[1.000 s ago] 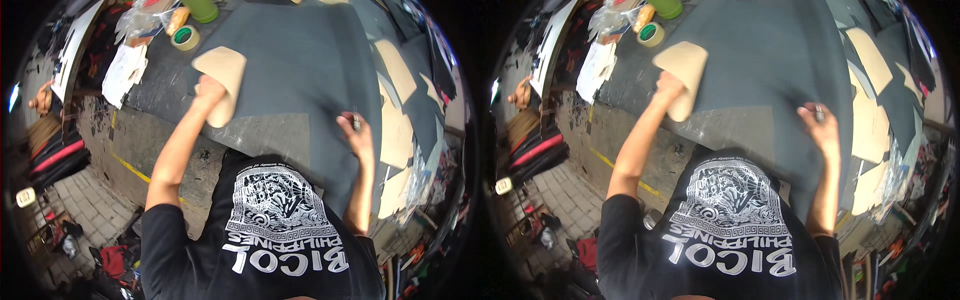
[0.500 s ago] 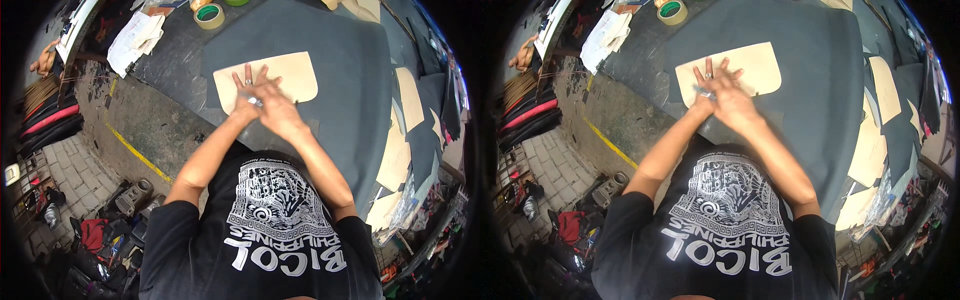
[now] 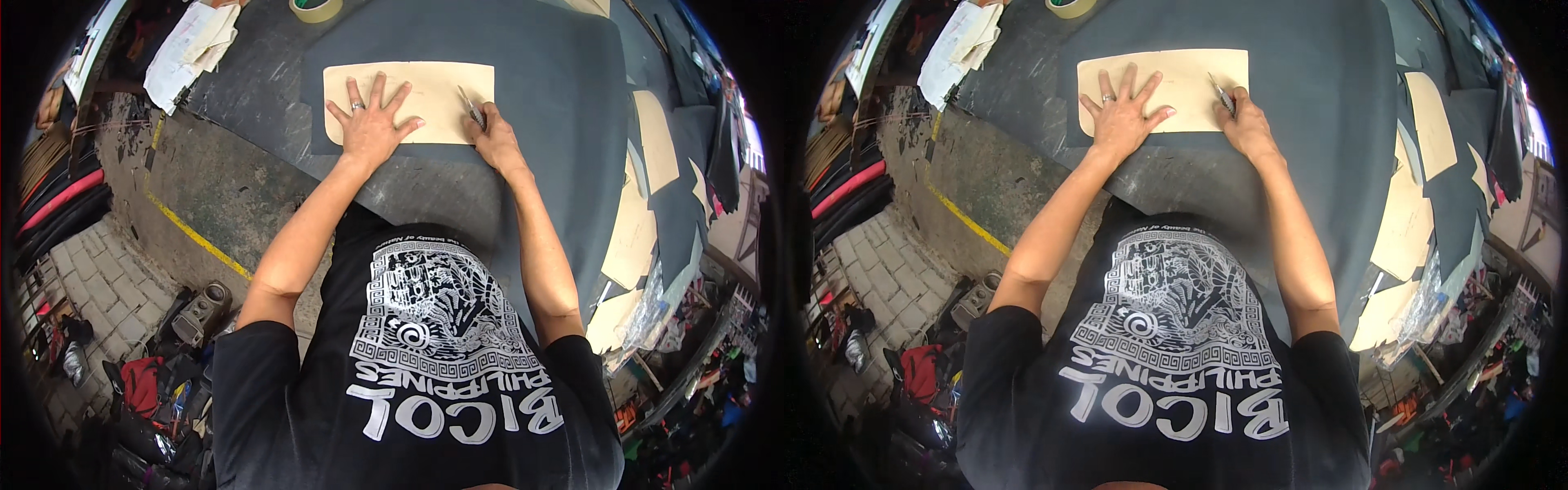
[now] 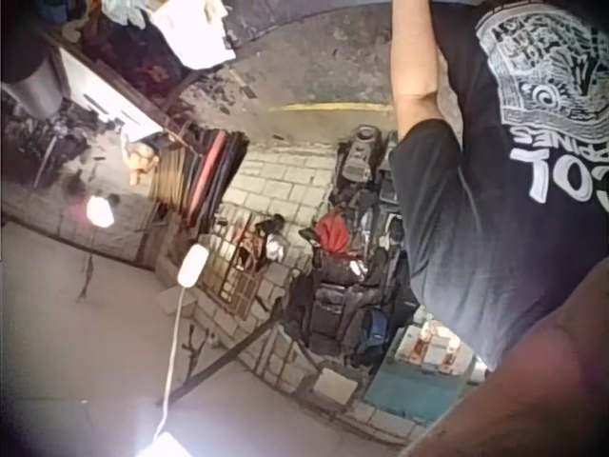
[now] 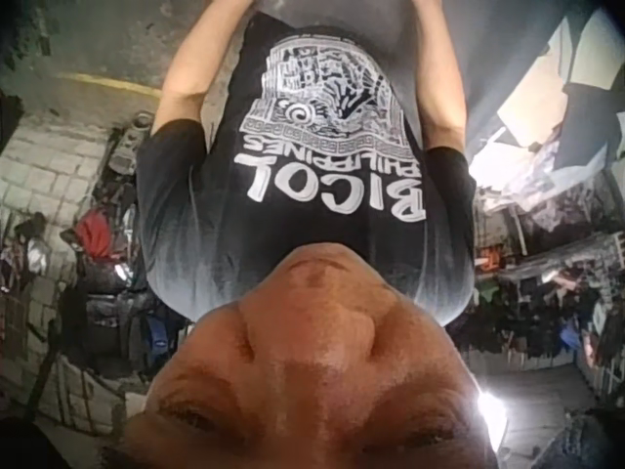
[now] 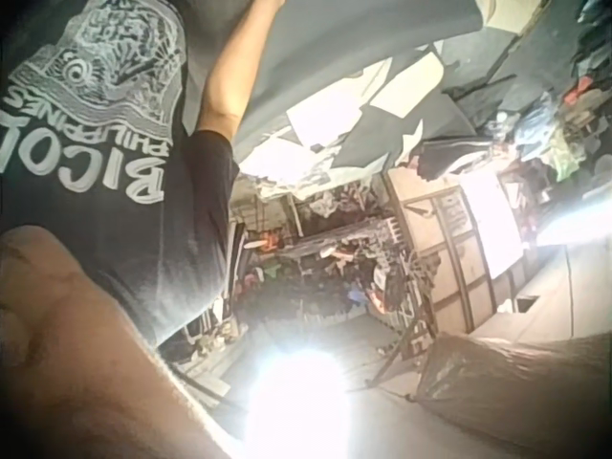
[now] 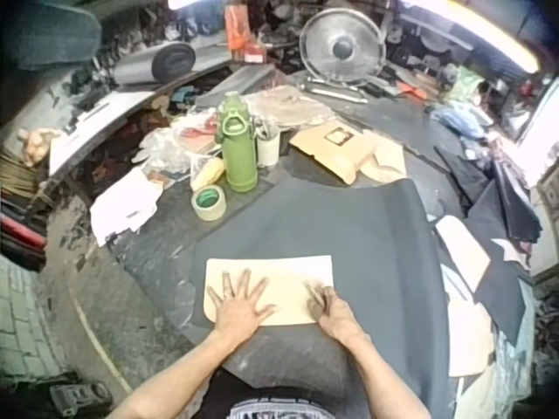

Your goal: Cutting and marking synthetic material using cardboard templates and a utility knife on a workbench.

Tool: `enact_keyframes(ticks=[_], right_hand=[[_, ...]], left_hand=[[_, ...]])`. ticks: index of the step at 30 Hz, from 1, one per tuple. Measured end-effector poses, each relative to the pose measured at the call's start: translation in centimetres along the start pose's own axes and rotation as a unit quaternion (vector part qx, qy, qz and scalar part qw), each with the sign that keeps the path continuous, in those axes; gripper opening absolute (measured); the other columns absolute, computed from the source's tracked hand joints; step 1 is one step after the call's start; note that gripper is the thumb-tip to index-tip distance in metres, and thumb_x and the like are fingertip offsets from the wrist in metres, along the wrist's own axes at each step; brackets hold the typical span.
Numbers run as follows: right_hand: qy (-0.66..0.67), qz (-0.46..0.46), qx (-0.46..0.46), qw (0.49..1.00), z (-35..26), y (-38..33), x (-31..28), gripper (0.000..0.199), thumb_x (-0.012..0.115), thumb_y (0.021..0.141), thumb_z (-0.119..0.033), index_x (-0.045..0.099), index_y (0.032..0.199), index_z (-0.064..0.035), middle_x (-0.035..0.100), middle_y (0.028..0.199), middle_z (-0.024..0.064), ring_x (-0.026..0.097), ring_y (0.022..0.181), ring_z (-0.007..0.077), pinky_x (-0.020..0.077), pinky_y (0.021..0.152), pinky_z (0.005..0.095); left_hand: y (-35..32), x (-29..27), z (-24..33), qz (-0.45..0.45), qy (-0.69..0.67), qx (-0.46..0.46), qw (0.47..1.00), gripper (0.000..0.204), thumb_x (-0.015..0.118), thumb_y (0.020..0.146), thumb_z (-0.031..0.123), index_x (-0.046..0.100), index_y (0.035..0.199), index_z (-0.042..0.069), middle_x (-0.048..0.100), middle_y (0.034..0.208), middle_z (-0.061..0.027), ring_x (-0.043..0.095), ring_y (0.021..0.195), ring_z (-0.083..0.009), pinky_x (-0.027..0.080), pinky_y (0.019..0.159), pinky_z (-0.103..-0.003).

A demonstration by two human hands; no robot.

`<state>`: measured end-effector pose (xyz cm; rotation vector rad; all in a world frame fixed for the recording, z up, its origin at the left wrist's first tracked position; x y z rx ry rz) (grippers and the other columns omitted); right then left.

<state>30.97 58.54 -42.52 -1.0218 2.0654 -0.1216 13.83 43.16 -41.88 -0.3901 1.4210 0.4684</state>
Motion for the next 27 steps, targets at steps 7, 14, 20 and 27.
enact_keyframes(ticks=[7, 14, 20, 27], right_hand=[[-0.018, -0.01, -0.017, 1.0, -0.6, -1.2, 0.6, 0.038, 0.062, 0.102, -0.036, 0.059, 0.122, -0.0039, 0.07, 0.092, 0.0134, 0.067, 0.082, 0.0297, 0.0532, 0.079, 0.0408], [-0.035, 0.033, -0.093, 0.995, -6.0, 0.0, 0.5, 0.034, 0.06, 0.101, -0.032, 0.062, 0.119, -0.0025, 0.068, 0.115, 0.0226, 0.066, 0.108, 0.0416, 0.0511, 0.094, 0.0482], [-0.073, -0.001, -0.242, 0.968, -12.7, 4.5, 5.5, 0.03, 0.06, 0.102, -0.03, 0.058, 0.111, -0.0014, 0.069, 0.096, 0.025, 0.068, 0.094, 0.0437, 0.0519, 0.081, 0.051], [-0.238, -0.105, -0.37, 0.892, -23.6, 10.2, 12.7, 0.03, 0.056, 0.103, -0.027, 0.059, 0.117, -0.0001, 0.072, 0.105, 0.0238, 0.067, 0.104, 0.0417, 0.0529, 0.091, 0.0497]], left_hand=[[-0.7, -0.7, -0.4, 0.004, 0.025, 0.05, 0.998, 0.076, 0.039, 0.09, 0.082, 0.043, 0.154, 0.041, 0.03, 0.166, -0.0037, 0.017, 0.152, -0.0498, 0.014, 0.102, -0.089], [-1.8, -0.4, -1.3, 0.009, 0.02, 0.047, 0.999, 0.073, 0.041, 0.09, 0.08, 0.043, 0.153, 0.044, 0.03, 0.166, -0.0025, 0.018, 0.152, -0.0494, 0.014, 0.102, -0.09], [-0.6, -1.1, -2.0, -0.049, 0.005, 0.049, 0.998, 0.078, 0.058, 0.09, 0.068, 0.044, 0.155, 0.026, 0.036, 0.161, -0.011, 0.027, 0.149, -0.0476, 0.023, 0.109, -0.08], [-0.1, -2.0, -5.1, -0.017, -0.075, -0.056, 0.995, 0.087, 0.077, 0.084, 0.045, 0.046, 0.137, -0.017, 0.049, 0.136, -0.0232, 0.045, 0.135, -0.0397, 0.038, 0.114, -0.046]])
Point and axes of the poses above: each hand's wrist, its own y-axis towards the middle knuckle, its own x-axis out of the palm, z = x × y, the point moved 8 cm from there along y, towards the middle knuckle
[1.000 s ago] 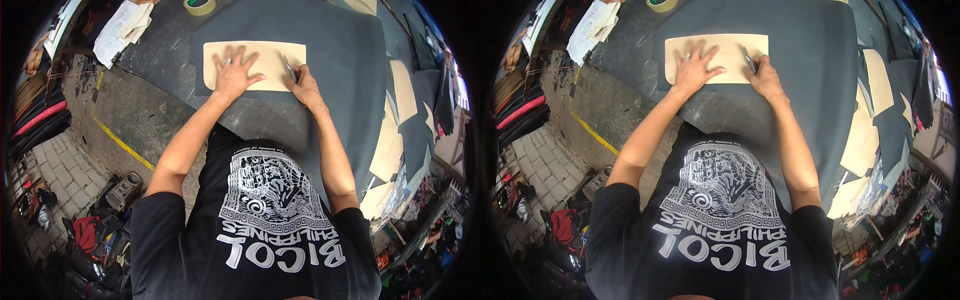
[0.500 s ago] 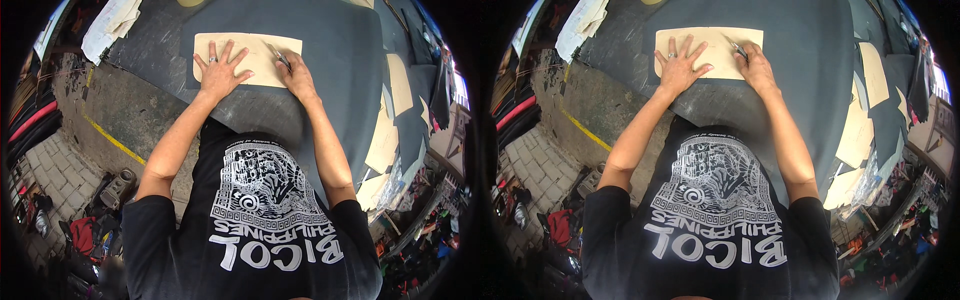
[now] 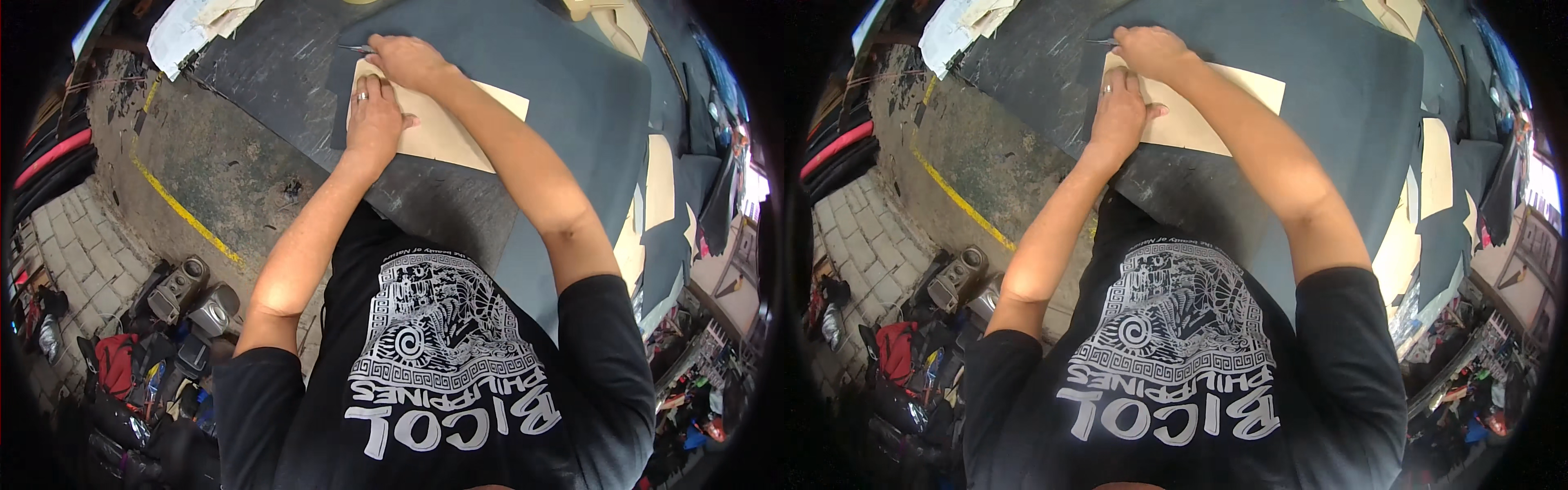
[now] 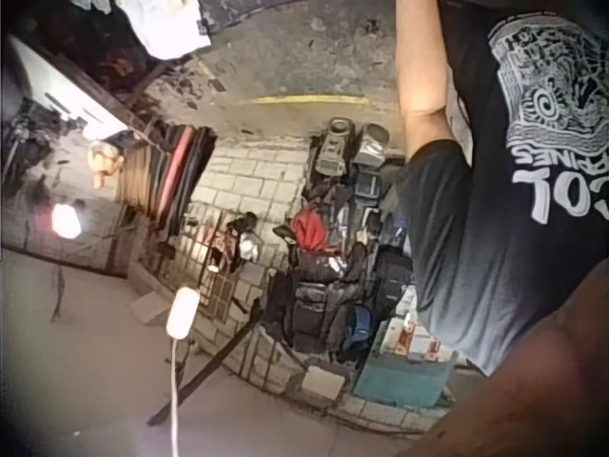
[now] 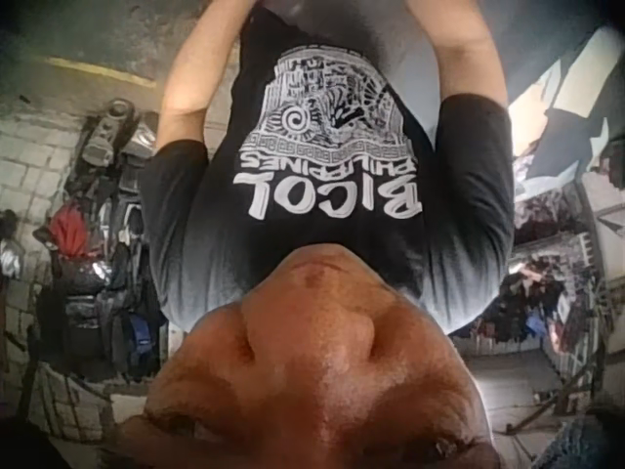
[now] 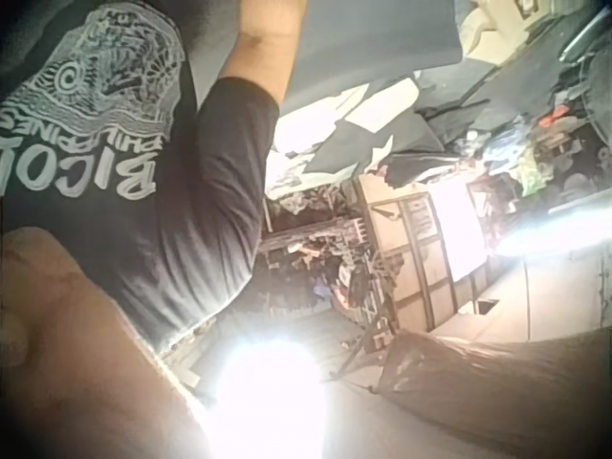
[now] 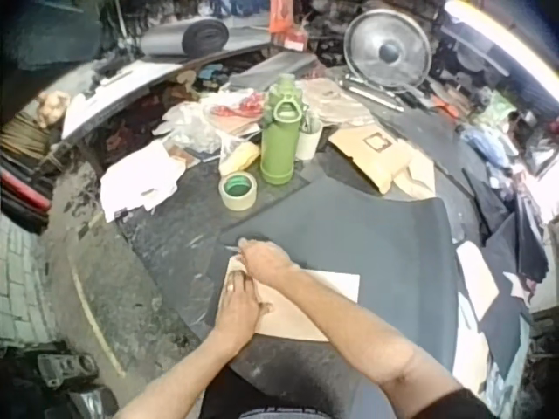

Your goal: Cutting and marking synthetic material using cardboard templates and a utility knife on a workbench.

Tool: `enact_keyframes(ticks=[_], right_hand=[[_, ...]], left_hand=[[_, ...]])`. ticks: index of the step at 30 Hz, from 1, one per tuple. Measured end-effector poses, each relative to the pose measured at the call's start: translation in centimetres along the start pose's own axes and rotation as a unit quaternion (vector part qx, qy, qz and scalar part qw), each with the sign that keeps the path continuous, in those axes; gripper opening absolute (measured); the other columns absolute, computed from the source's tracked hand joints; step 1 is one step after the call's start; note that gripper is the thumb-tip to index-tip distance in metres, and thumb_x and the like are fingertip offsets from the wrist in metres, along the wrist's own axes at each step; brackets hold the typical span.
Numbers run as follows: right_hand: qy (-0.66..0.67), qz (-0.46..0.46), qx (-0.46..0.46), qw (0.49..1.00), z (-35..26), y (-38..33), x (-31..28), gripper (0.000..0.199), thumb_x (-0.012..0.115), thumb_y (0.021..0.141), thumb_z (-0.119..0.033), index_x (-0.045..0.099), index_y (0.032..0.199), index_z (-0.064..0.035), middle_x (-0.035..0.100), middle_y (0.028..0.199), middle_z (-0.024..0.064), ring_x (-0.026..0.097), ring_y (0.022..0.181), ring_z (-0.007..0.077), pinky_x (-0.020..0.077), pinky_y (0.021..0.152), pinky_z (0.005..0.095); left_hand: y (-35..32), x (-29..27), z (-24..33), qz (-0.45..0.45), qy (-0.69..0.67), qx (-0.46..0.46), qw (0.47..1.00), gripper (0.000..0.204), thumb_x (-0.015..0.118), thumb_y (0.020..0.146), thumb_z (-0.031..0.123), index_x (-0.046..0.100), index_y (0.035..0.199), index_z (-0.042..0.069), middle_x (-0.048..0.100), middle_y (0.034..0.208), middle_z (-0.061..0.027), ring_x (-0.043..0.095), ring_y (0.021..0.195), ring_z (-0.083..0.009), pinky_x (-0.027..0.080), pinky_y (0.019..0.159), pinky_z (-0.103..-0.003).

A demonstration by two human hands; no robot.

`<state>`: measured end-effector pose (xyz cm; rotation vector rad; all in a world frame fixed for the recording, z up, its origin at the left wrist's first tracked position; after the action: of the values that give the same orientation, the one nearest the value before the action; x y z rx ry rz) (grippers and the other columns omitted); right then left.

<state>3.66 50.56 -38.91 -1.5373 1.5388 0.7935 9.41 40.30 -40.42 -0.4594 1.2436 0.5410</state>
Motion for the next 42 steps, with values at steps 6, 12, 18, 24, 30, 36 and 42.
enact_keyframes(ticks=[6, 12, 18, 24, 30, 36, 42], right_hand=[[-0.05, -0.079, 0.011, 0.996, -0.1, 2.4, 3.0, 0.031, 0.054, 0.104, -0.031, 0.057, 0.115, -0.0021, 0.072, 0.097, 0.0225, 0.07, 0.096, 0.041, 0.0538, 0.084, 0.0519], [-0.108, -0.029, -0.075, 0.991, 5.6, -0.1, 2.0, 0.026, 0.056, 0.102, -0.024, 0.059, 0.115, -0.0015, 0.072, 0.085, 0.0169, 0.073, 0.081, 0.0327, 0.0564, 0.066, 0.0454], [-0.091, -0.114, 0.043, 0.988, 11.5, -9.6, -3.8, 0.032, 0.051, 0.106, -0.03, 0.053, 0.119, -0.0017, 0.071, 0.089, 0.0237, 0.069, 0.089, 0.0445, 0.0542, 0.077, 0.0537], [-0.167, -0.112, 0.111, 0.973, 21.7, -20.9, -8.5, 0.029, 0.051, 0.106, -0.029, 0.053, 0.121, -0.0049, 0.071, 0.089, 0.0235, 0.067, 0.09, 0.0459, 0.0533, 0.076, 0.0544], [0.006, -0.12, 0.411, 0.904, 20.6, -26.4, -7.5, 0.037, 0.049, 0.107, -0.033, 0.055, 0.117, 0.0021, 0.071, 0.084, 0.0258, 0.071, 0.074, 0.04, 0.0565, 0.072, 0.0509], [0.113, 0.014, 0.516, 0.849, 16.1, -32.0, -1.7, 0.041, 0.048, 0.107, -0.034, 0.055, 0.113, 0.006, 0.071, 0.075, 0.0231, 0.073, 0.068, 0.0348, 0.0582, 0.065, 0.0475], [0.168, 0.076, 0.595, 0.782, 6.8, -42.0, 4.5, 0.041, 0.052, 0.106, -0.036, 0.053, 0.104, 0.005, 0.069, 0.067, 0.0206, 0.073, 0.063, 0.0325, 0.0584, 0.065, 0.0446]], left_hand=[[-0.2, -0.3, -0.1, 0.012, 0.014, -0.005, 1.0, 0.086, 0.075, 0.085, 0.049, 0.047, 0.137, -0.014, 0.049, 0.136, -0.022, 0.045, 0.136, -0.0369, 0.037, 0.115, -0.046], [0.2, 0.0, 0.9, -0.006, 0.065, 0.005, 0.998, 0.085, 0.074, 0.086, 0.049, 0.048, 0.134, -0.016, 0.051, 0.135, -0.0215, 0.047, 0.132, -0.0347, 0.04, 0.112, -0.044], [0.8, -0.4, 1.6, -0.063, 0.074, 0.016, 0.995, 0.074, 0.075, 0.086, 0.043, 0.051, 0.14, -0.002, 0.053, 0.132, -0.0187, 0.051, 0.124, -0.0359, 0.045, 0.106, -0.046], [1.5, -1.0, 2.3, -0.039, 0.051, 0.047, 0.997, 0.068, 0.079, 0.084, 0.036, 0.053, 0.144, 0.018, 0.052, 0.131, -0.0123, 0.052, 0.121, -0.0382, 0.047, 0.1, -0.051], [3.0, -0.9, 2.4, -0.092, 0.034, 0.064, 0.993, 0.076, 0.081, 0.08, 0.04, 0.051, 0.145, 0.016, 0.05, 0.137, -0.0122, 0.05, 0.125, -0.0377, 0.045, 0.101, -0.059], [4.0, -0.5, 0.6, -0.019, 0.052, 0.148, 0.988, 0.094, 0.085, 0.073, 0.051, 0.044, 0.15, 0.016, 0.045, 0.148, -0.016, 0.044, 0.136, -0.0364, 0.041, 0.104, -0.066], [5.1, -1.0, 2.4, -0.07, 0.085, 0.179, 0.978, 0.095, 0.083, 0.076, 0.05, 0.041, 0.152, 0.012, 0.048, 0.146, -0.0202, 0.044, 0.139, -0.037, 0.04, 0.107, -0.063]])
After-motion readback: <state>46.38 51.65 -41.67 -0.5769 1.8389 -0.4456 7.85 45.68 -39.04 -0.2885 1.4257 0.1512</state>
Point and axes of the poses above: each hand's wrist, its own y-axis towards the middle knuckle, its own x-axis out of the palm, z = x × y, the point moved 8 cm from there along y, towards the middle knuckle
